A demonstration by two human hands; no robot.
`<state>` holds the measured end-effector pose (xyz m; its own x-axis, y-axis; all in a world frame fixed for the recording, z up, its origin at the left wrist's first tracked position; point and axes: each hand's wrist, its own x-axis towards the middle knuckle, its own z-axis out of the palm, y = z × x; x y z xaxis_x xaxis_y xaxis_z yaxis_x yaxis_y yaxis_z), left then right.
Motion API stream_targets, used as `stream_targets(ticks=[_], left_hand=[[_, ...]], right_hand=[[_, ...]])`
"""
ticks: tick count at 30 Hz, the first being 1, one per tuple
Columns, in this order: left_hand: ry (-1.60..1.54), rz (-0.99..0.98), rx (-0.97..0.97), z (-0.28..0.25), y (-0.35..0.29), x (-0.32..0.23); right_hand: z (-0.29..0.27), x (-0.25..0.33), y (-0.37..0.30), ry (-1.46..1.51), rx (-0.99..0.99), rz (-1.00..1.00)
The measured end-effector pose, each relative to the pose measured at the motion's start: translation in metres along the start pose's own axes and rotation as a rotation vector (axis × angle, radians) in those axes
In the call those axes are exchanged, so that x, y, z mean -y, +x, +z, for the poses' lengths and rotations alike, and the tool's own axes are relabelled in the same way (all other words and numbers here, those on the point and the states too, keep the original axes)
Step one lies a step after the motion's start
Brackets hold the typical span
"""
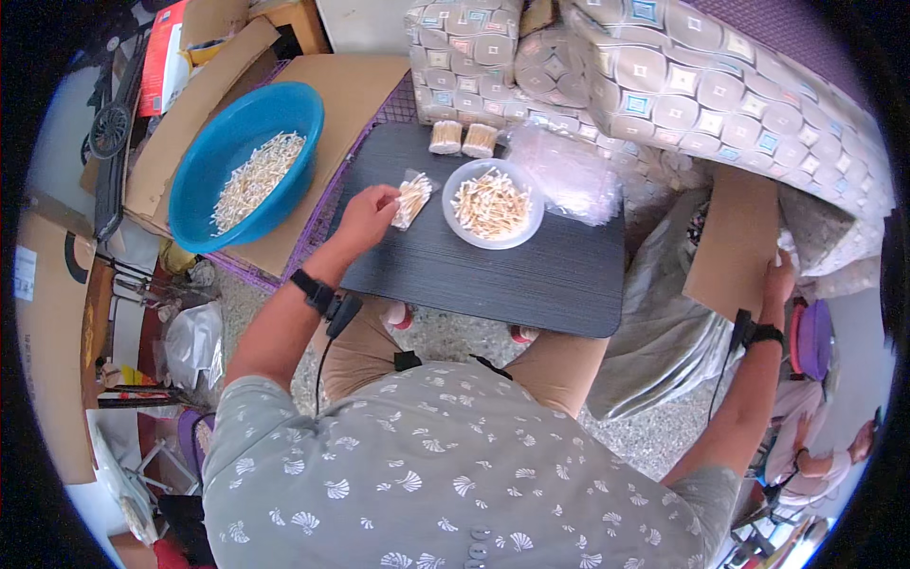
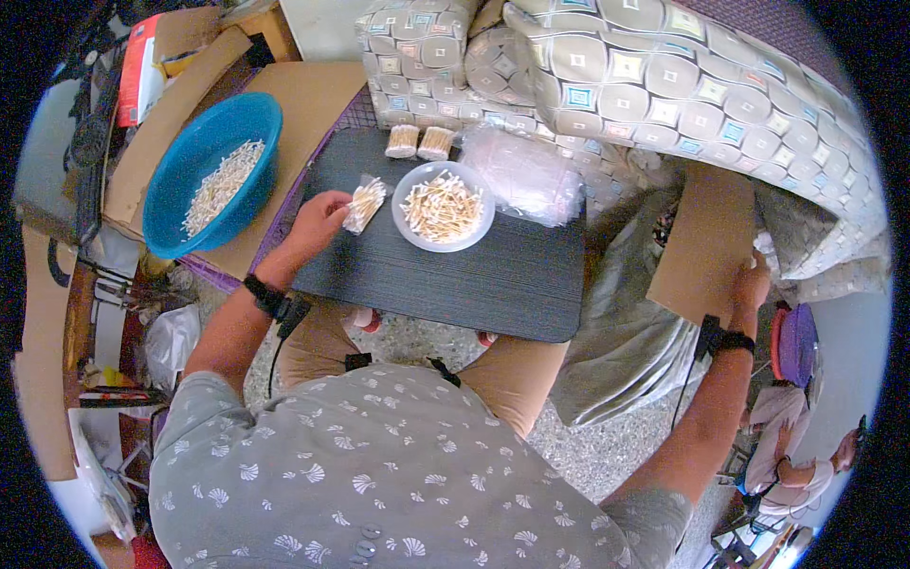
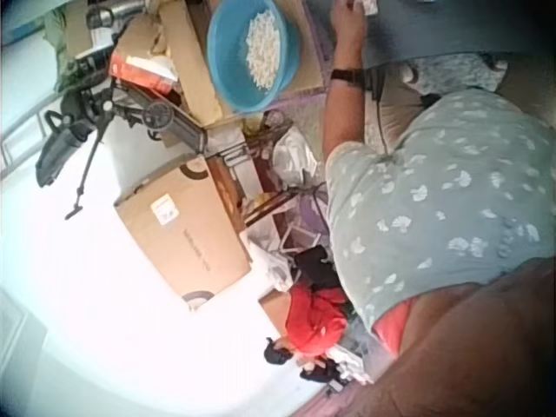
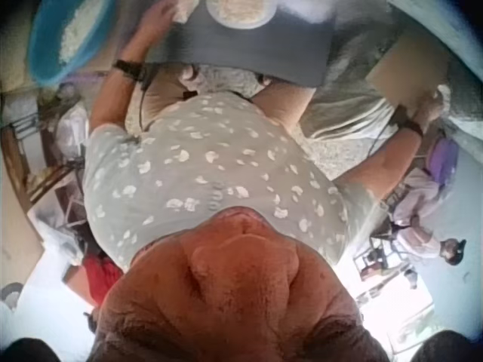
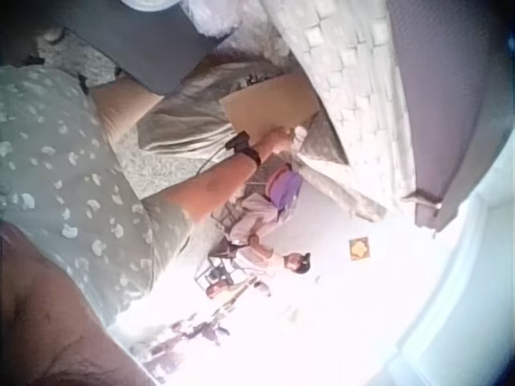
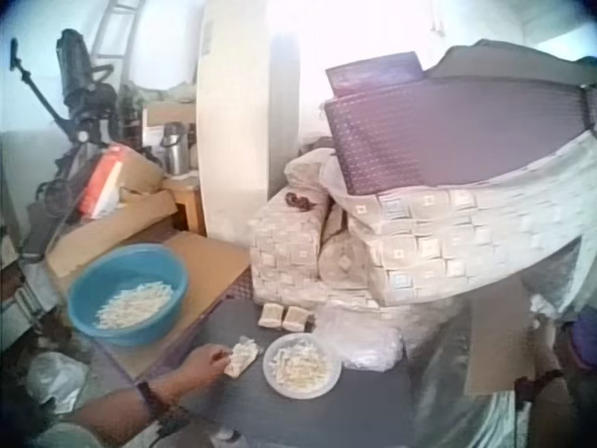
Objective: Sorting and packaging cotton swabs into small plastic bags.
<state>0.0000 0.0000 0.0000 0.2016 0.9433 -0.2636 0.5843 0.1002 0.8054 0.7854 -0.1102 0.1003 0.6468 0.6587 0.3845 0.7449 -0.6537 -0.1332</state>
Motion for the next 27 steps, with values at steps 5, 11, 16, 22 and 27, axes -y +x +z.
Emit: stream_targets(ticks=[5, 11, 16, 22, 27], left_hand=[[0.529, 0.285, -0.427, 0.016, 0.019, 0.01], [0.62, 0.173, -0.391, 0.032, 0.025, -0.001], [0.545, 0.284, -0.404, 0.029, 0.035, 0.021], [0.345, 0.336, -0.484, 0.035, 0.013, 0.035], [0.062, 0.434, -0.561, 0.044, -0.026, 0.01]], right_hand=[[0.005, 0.055, -0.05, 0.303, -0.184, -0.441], [0.017, 0.197, -0.199, 0.712, 0.155, -0.662], [0.01, 0.293, -0.288, 0.884, 0.587, -0.707], [0.005, 0.363, -0.35, 1.012, 0.875, -0.875], [-0.004, 0.416, -0.366, 1.309, 1.233, -0.544]])
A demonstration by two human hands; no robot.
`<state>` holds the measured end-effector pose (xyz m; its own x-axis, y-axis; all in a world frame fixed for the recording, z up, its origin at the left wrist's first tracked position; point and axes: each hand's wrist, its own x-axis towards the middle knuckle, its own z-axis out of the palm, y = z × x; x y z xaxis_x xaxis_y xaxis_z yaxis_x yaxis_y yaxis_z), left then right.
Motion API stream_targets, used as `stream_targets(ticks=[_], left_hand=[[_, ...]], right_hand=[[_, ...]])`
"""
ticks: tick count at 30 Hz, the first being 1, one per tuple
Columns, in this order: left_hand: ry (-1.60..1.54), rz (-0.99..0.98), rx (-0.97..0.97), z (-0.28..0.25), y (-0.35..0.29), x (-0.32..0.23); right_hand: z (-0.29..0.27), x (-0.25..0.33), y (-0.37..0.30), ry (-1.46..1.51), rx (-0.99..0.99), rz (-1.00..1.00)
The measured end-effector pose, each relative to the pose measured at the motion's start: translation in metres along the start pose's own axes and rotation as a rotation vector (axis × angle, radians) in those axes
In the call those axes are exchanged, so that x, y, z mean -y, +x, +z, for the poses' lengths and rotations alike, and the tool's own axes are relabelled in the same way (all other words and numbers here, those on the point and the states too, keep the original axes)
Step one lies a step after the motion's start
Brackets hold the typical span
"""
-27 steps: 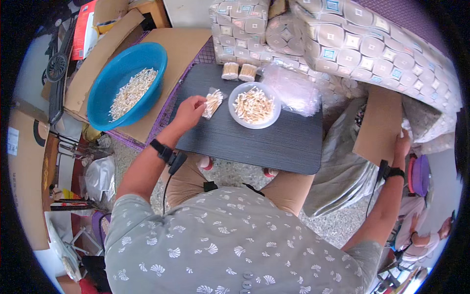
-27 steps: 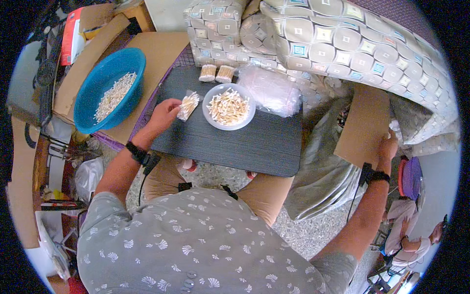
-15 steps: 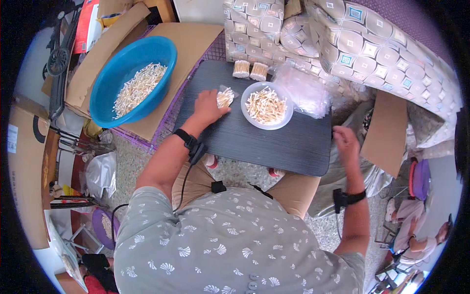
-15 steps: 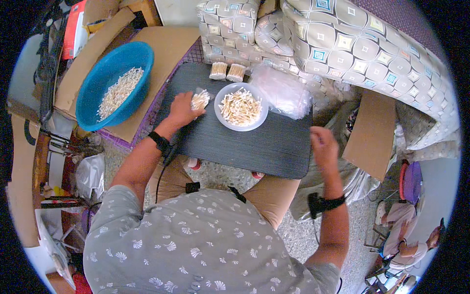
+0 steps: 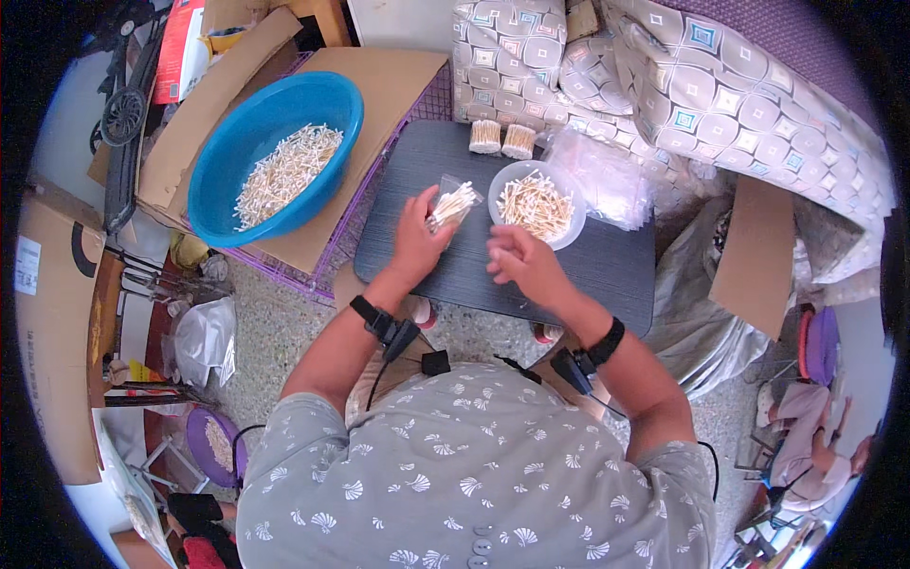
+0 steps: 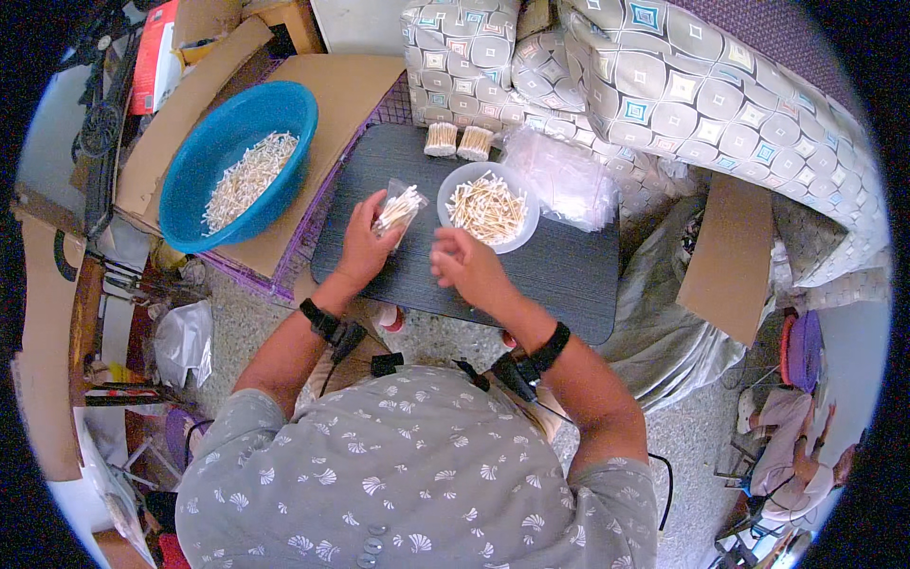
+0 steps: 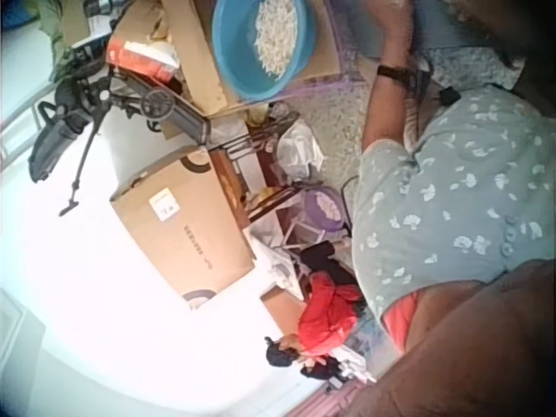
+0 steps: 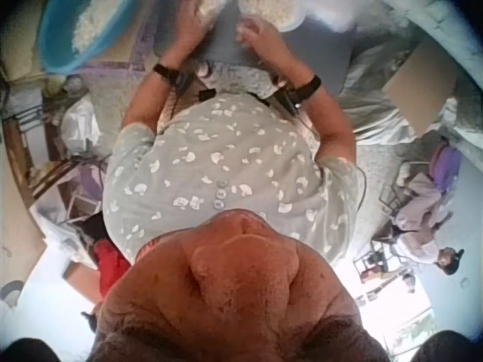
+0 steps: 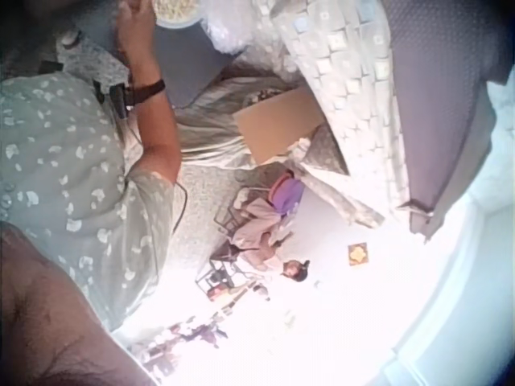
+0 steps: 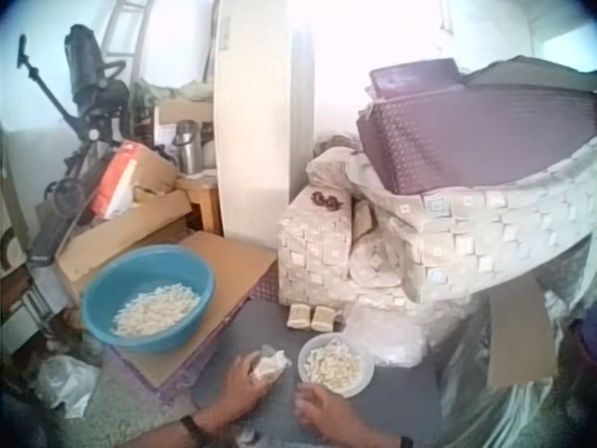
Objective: Sorting and packaging cotton swabs into small plastic bags.
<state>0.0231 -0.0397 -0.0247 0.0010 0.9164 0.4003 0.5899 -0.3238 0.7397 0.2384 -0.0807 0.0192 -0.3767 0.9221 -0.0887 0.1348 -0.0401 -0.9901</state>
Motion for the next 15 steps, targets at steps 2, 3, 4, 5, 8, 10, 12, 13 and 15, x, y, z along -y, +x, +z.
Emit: stream_targets(ticks=[2, 3, 4, 5, 8, 10, 12, 13, 15], left_hand=[[-0.025, 0.011, -0.005, -0.005, -0.007, -0.021], [-0.046, 0.024, 0.006, -0.008, -0.01, -0.03], [-0.068, 0.037, 0.017, -0.008, -0.014, -0.035], [-0.085, 0.086, 0.014, -0.007, -0.016, -0.036], [-0.091, 0.175, -0.004, -0.004, -0.022, -0.039], [-0.164, 0.172, 0.014, -0.001, -0.026, -0.038], [-0.237, 0.168, 0.034, 0.003, -0.03, -0.033], [-0.408, 0.105, 0.095, 0.005, -0.03, -0.028], [-0.584, 0.035, 0.155, 0.005, -0.032, -0.021]], right_hand=[[0.002, 0.004, 0.015, 0.113, -0.101, 0.021], [0.004, 0.008, 0.02, 0.109, -0.099, 0.021], [0.005, 0.011, 0.024, 0.151, -0.15, -0.01], [0.005, 0.014, 0.026, 0.191, -0.203, -0.041], [0.004, 0.009, 0.027, 0.185, -0.209, -0.059], [0.005, 0.009, 0.022, 0.131, -0.227, -0.093], [0.005, 0.007, 0.016, 0.078, -0.244, -0.126], [0.004, 0.005, 0.013, 0.023, -0.249, -0.154], [0.003, 0.003, 0.007, -0.037, -0.251, -0.174]])
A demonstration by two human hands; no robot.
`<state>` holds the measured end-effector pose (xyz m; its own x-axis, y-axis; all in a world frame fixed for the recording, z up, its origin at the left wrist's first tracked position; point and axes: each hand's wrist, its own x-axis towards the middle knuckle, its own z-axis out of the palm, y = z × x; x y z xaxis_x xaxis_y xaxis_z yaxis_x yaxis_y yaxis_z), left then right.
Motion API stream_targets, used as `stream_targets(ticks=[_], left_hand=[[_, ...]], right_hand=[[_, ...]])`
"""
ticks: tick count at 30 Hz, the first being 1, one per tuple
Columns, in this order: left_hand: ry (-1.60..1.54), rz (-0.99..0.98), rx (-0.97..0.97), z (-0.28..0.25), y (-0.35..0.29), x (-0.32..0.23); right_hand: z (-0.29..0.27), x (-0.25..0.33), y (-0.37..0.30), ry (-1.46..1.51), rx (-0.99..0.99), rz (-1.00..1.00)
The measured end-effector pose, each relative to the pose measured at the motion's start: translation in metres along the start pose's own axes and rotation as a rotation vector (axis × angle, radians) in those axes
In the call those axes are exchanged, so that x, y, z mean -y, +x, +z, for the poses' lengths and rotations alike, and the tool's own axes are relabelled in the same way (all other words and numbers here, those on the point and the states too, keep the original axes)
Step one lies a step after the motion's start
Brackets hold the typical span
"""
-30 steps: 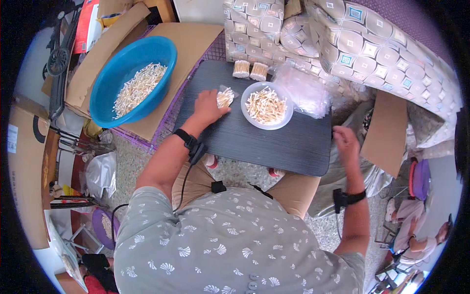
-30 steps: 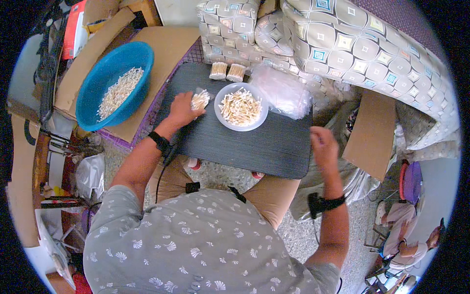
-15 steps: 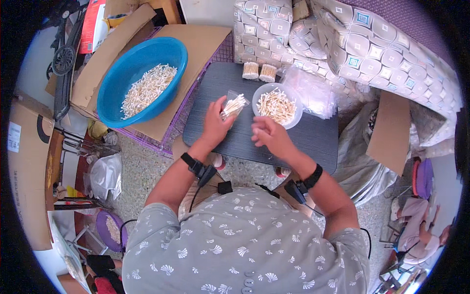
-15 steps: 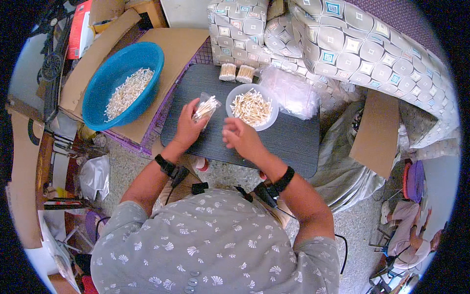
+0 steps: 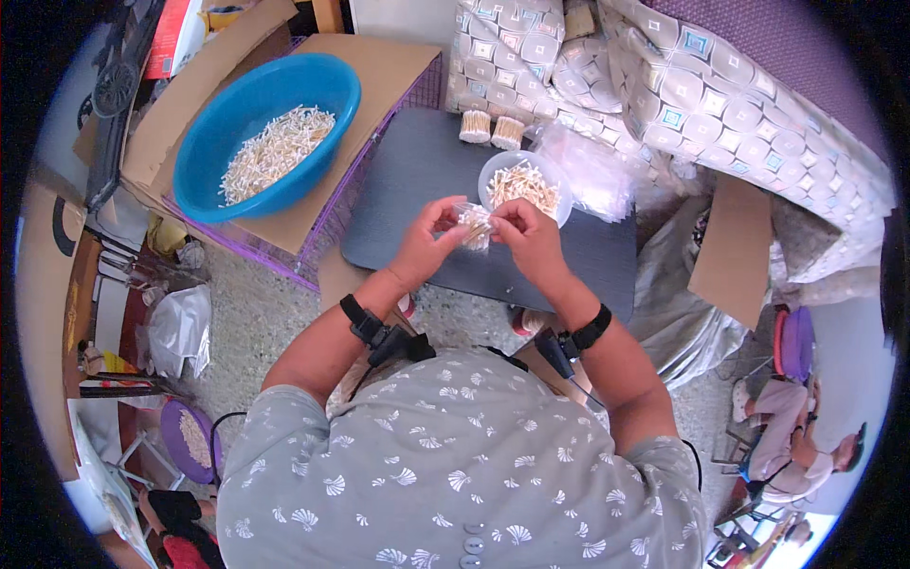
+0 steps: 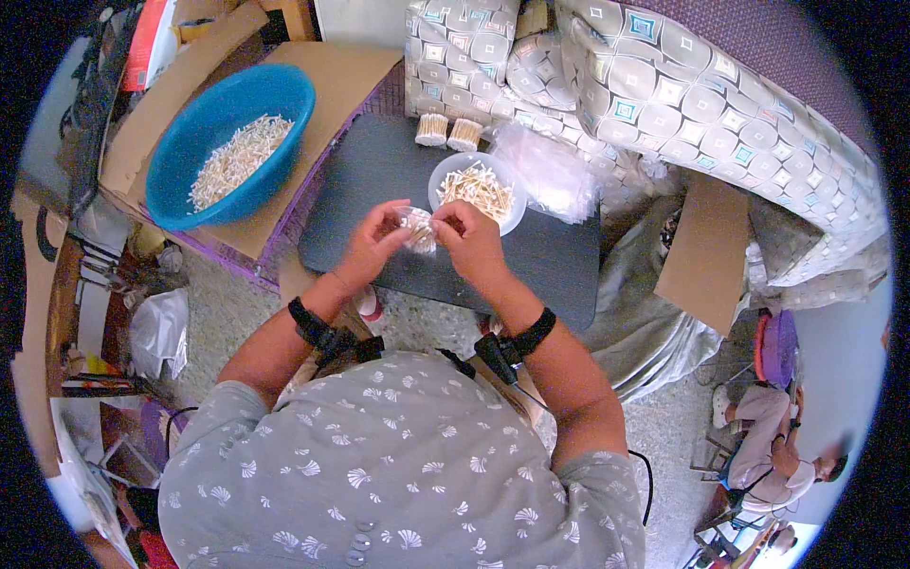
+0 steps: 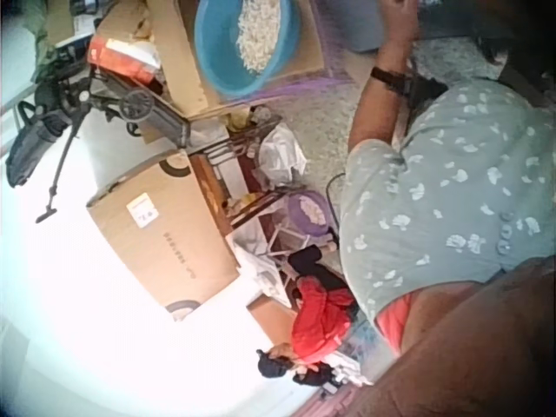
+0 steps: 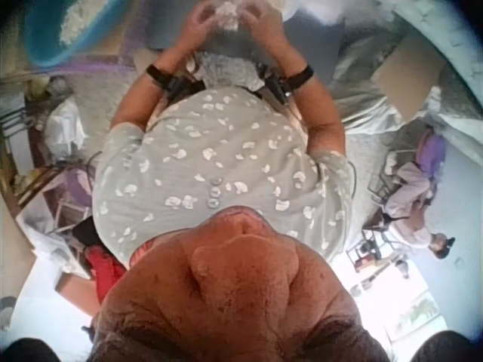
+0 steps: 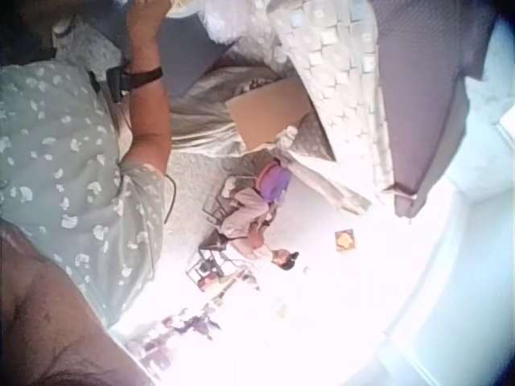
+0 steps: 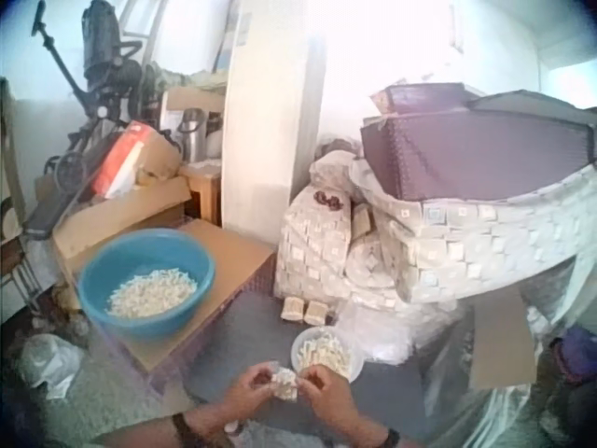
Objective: Sorting and packaging cotton swabs into small plastic bags.
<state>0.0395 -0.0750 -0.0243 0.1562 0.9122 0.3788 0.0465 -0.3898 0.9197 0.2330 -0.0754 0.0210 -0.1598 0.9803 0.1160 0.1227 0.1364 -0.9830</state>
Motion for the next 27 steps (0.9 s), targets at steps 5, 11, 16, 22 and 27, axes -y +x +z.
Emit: stream_targets(ticks=[5, 11, 16, 22, 27], left_hand=[[0.057, -0.132, 0.04, -0.006, -0.006, 0.0], [0.256, -0.079, 0.056, -0.003, -0.004, -0.021], [0.291, 0.113, -0.012, -0.003, 0.002, -0.047], [0.418, 0.173, 0.084, -0.008, 0.003, -0.033], [0.43, 0.123, 0.091, -0.006, 0.002, -0.024]], right_hand=[[-0.006, -0.001, -0.015, -0.278, 0.009, -0.097], [-0.017, 0.001, -0.02, -0.506, 0.006, -0.291], [-0.016, 0.02, -0.022, -0.511, -0.041, -0.377], [-0.018, 0.004, -0.021, -0.521, -0.01, -0.396], [-0.019, 0.004, -0.022, -0.475, 0.029, -0.352]])
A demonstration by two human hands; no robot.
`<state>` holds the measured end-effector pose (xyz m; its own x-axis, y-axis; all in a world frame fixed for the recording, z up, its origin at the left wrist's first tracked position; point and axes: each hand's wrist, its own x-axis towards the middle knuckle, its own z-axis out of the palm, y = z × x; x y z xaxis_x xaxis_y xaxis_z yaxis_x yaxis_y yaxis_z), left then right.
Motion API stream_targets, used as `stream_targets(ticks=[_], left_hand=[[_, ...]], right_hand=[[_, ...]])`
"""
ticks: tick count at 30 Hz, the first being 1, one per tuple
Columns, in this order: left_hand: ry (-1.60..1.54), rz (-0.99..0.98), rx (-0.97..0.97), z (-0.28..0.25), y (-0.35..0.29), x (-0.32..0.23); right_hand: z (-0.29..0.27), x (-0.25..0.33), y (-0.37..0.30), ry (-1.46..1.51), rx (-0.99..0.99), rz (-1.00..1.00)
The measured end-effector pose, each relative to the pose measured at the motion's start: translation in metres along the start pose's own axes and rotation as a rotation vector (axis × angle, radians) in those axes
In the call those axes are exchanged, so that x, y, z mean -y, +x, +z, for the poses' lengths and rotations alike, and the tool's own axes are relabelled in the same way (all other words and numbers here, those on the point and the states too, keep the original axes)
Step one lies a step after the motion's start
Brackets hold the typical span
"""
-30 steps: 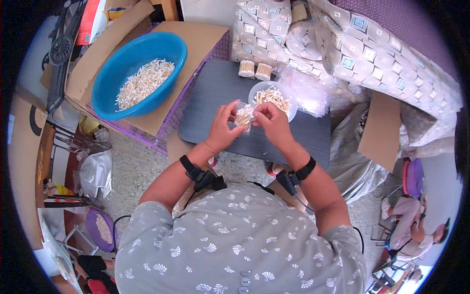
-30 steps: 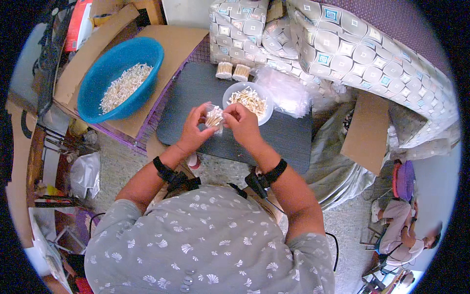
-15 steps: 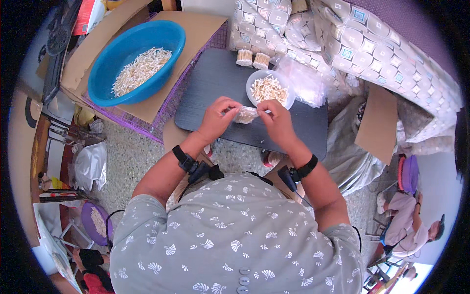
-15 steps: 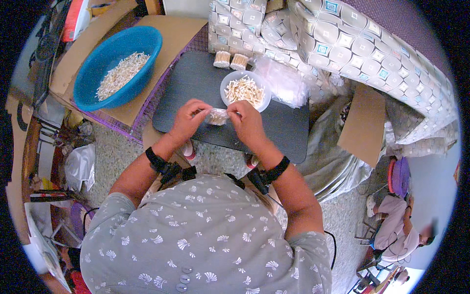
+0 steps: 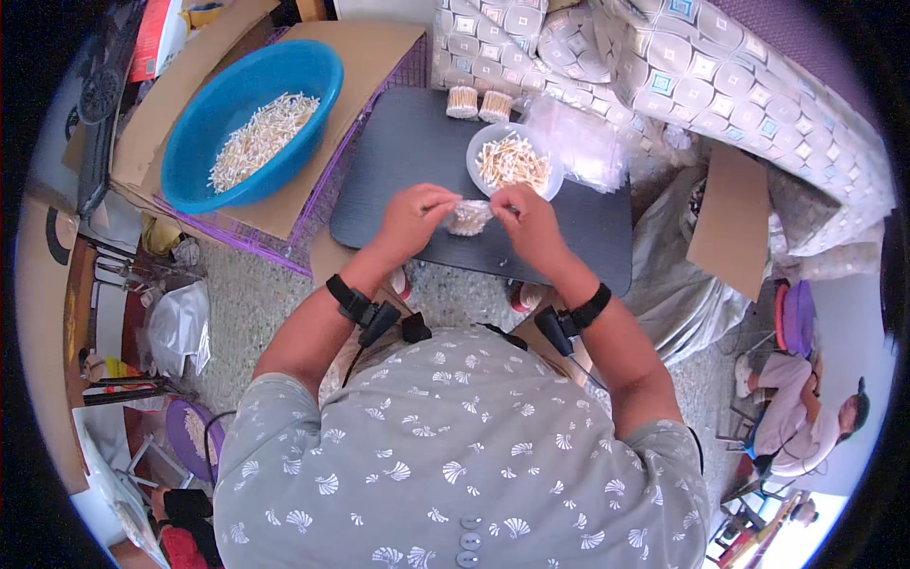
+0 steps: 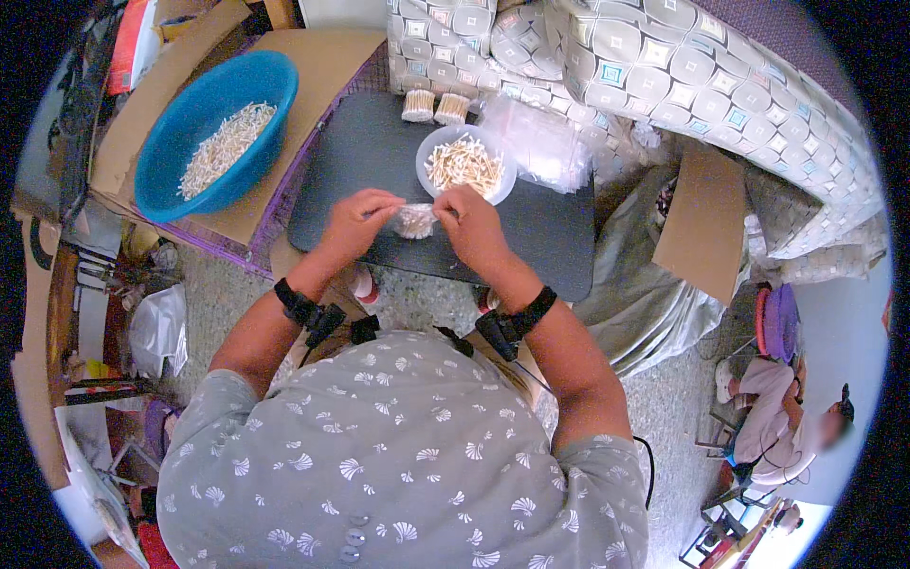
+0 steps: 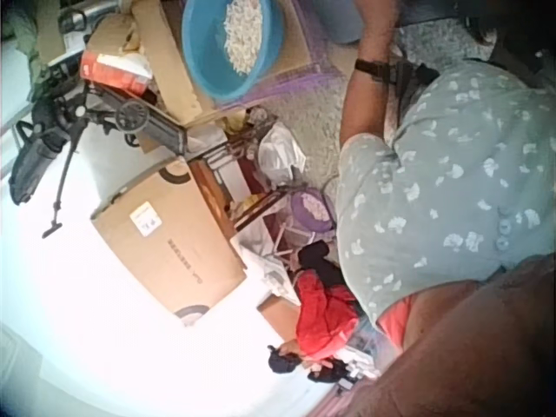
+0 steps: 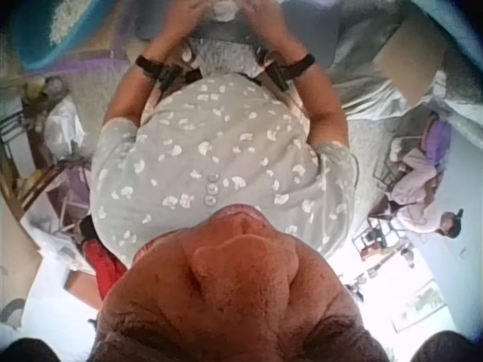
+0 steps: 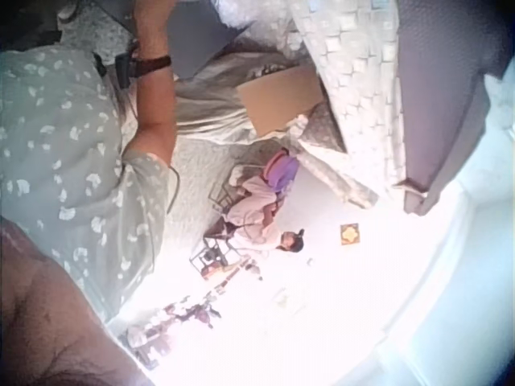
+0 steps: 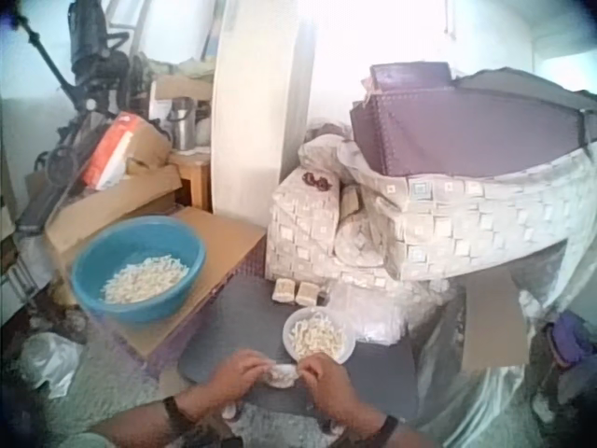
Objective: Sorting and packaging cotton swabs into small plastic bags.
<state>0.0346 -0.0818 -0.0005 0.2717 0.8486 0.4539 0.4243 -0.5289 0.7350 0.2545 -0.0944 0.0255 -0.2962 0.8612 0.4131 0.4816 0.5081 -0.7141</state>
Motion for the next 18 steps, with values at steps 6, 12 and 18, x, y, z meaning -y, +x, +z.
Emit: stream_targets(ticks=[6, 12, 18], left_hand=[[-0.158, -0.171, -0.006, 0.008, -0.003, 0.008], [-0.17, -0.185, -0.023, 0.01, -0.001, 0.006], [-0.206, -0.258, -0.037, 0.015, -0.009, 0.018]], right_hand=[[0.002, 0.007, -0.003, -0.123, -0.017, -0.089], [0.011, 0.003, -0.016, -0.281, 0.159, -0.258], [0.013, 0.01, -0.013, -0.18, 0.13, -0.183]])
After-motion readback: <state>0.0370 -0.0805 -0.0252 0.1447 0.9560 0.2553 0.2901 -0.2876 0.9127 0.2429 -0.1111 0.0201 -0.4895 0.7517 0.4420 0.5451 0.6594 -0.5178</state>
